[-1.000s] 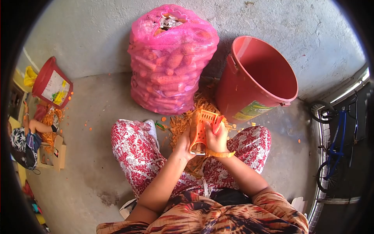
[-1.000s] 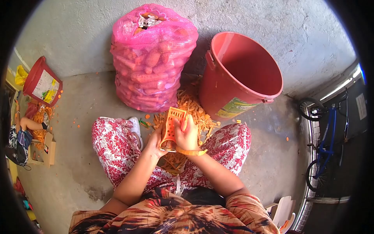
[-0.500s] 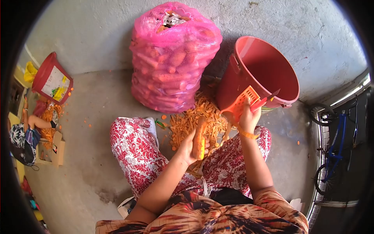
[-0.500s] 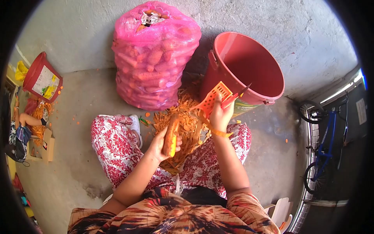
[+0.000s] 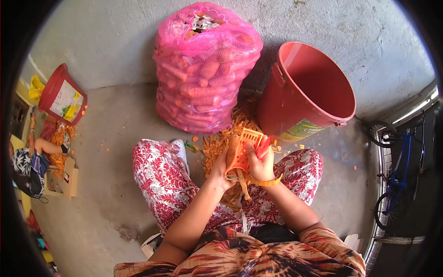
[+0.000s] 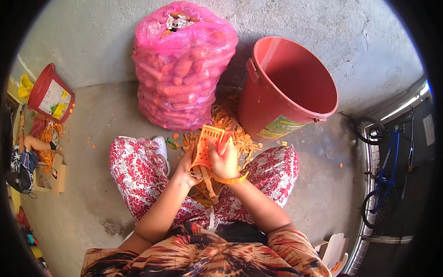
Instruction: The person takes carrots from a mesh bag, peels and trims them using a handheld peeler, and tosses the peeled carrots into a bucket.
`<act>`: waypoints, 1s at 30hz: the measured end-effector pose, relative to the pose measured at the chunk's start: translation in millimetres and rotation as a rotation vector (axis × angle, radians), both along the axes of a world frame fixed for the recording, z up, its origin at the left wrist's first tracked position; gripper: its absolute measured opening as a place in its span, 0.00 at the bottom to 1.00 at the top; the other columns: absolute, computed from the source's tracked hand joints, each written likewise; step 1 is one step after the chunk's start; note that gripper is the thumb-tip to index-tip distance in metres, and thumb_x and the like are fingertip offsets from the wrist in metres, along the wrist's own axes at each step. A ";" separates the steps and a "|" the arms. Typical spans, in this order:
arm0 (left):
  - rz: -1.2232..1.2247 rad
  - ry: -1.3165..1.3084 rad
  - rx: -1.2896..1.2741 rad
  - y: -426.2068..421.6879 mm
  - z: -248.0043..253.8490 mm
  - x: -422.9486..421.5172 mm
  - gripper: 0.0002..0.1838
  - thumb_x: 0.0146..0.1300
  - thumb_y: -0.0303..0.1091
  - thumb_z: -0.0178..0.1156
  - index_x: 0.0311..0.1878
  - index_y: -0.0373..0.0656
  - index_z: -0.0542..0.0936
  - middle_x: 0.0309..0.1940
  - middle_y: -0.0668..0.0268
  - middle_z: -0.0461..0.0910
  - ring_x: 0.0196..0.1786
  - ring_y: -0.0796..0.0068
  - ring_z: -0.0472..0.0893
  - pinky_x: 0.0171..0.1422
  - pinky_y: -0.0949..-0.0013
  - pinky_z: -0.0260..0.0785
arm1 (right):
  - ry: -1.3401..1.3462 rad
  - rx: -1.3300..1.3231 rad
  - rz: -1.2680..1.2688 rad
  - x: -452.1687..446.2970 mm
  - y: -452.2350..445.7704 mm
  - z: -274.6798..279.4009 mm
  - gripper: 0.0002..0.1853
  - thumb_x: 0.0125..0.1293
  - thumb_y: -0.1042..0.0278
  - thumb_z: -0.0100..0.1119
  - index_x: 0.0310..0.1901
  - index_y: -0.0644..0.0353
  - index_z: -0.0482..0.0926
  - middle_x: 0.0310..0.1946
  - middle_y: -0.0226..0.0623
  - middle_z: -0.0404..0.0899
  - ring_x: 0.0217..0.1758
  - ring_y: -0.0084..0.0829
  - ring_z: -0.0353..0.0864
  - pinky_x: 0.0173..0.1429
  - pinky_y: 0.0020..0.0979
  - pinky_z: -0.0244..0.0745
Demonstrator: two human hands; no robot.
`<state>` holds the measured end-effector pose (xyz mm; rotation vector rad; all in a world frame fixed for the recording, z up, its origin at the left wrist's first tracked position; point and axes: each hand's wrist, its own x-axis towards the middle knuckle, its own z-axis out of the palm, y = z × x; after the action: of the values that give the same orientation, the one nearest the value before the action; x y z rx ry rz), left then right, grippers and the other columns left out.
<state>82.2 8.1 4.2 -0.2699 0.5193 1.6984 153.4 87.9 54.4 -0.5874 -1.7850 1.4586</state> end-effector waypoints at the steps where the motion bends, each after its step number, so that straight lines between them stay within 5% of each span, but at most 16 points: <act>1: -0.003 -0.002 0.009 0.4 0.7 -0.1 0.25 0.66 0.52 0.33 0.51 0.44 0.70 0.43 0.63 0.76 0.44 0.70 0.77 0.47 0.66 0.71 | 0.012 -0.011 -0.004 -0.8 0.3 -0.8 0.06 0.59 0.74 0.52 0.37 0.65 0.72 0.23 0.34 0.75 0.26 0.23 0.73 0.31 0.27 0.69; 11: 0.009 0.019 -0.056 3.3 6.5 3.3 0.23 0.67 0.50 0.33 0.49 0.43 0.71 0.39 0.64 0.77 0.40 0.71 0.78 0.42 0.67 0.73 | -0.006 0.038 -0.001 1.9 2.9 -6.3 0.06 0.58 0.75 0.52 0.37 0.65 0.70 0.22 0.37 0.75 0.25 0.26 0.74 0.29 0.29 0.69; 14: -0.022 0.051 -0.019 -0.7 16.3 4.8 0.23 0.66 0.50 0.34 0.48 0.43 0.70 0.38 0.63 0.77 0.38 0.72 0.78 0.40 0.68 0.73 | -0.154 0.288 -0.047 7.4 -0.9 7.3 0.06 0.57 0.76 0.52 0.36 0.65 0.68 0.20 0.39 0.74 0.23 0.27 0.74 0.28 0.30 0.68; 17: -0.133 0.069 0.047 -5.0 1.3 10.6 0.24 0.65 0.54 0.35 0.45 0.43 0.70 0.33 0.64 0.75 0.32 0.73 0.76 0.32 0.70 0.70 | -0.047 0.370 -0.253 -1.4 18.0 -12.3 0.05 0.58 0.76 0.52 0.35 0.64 0.67 0.18 0.39 0.72 0.20 0.26 0.72 0.25 0.29 0.67; 18: -0.210 0.101 0.255 -8.7 -8.8 13.6 0.26 0.63 0.58 0.37 0.41 0.43 0.70 0.28 0.66 0.71 0.29 0.76 0.71 0.29 0.72 0.64 | -0.094 0.285 -0.278 -2.4 31.7 -12.3 0.06 0.59 0.74 0.52 0.33 0.63 0.66 0.16 0.39 0.70 0.17 0.26 0.69 0.23 0.29 0.65; 20: -0.292 -0.141 0.331 -9.3 -6.9 19.1 0.25 0.62 0.59 0.38 0.38 0.43 0.69 0.25 0.66 0.67 0.29 0.77 0.67 0.29 0.73 0.61 | -0.073 0.265 -0.393 -8.6 65.7 -23.0 0.07 0.60 0.72 0.52 0.31 0.62 0.64 0.16 0.39 0.69 0.17 0.27 0.66 0.22 0.29 0.64; 22: -0.302 -0.045 0.284 -9.5 2.0 20.2 0.25 0.61 0.59 0.40 0.37 0.43 0.68 0.24 0.67 0.65 0.28 0.76 0.65 0.29 0.74 0.60 | -0.046 0.506 -0.603 -12.5 90.3 -17.2 0.08 0.60 0.71 0.52 0.32 0.63 0.64 0.18 0.41 0.70 0.18 0.27 0.69 0.24 0.28 0.65; 27: -0.178 -0.102 0.082 -7.8 16.7 10.3 0.21 0.62 0.55 0.43 0.37 0.46 0.68 0.24 0.67 0.64 0.28 0.74 0.65 0.30 0.73 0.61 | 0.105 0.024 -0.300 -2.2 76.7 2.3 0.04 0.61 0.75 0.50 0.35 0.62 0.66 0.21 0.28 0.71 0.21 0.19 0.67 0.25 0.23 0.65; 30: -0.050 0.021 0.162 -7.8 21.5 2.5 0.18 0.64 0.51 0.42 0.45 0.48 0.72 0.32 0.65 0.76 0.31 0.75 0.75 0.30 0.69 0.68 | 0.061 -0.066 -0.110 2.6 28.8 15.9 0.08 0.60 0.78 0.49 0.41 0.62 0.68 0.27 0.27 0.71 0.25 0.15 0.67 0.29 0.19 0.65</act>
<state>84.6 0.2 25.7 -0.1210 0.3982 1.6859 156.0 116.8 70.3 -0.6568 -1.6370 1.4489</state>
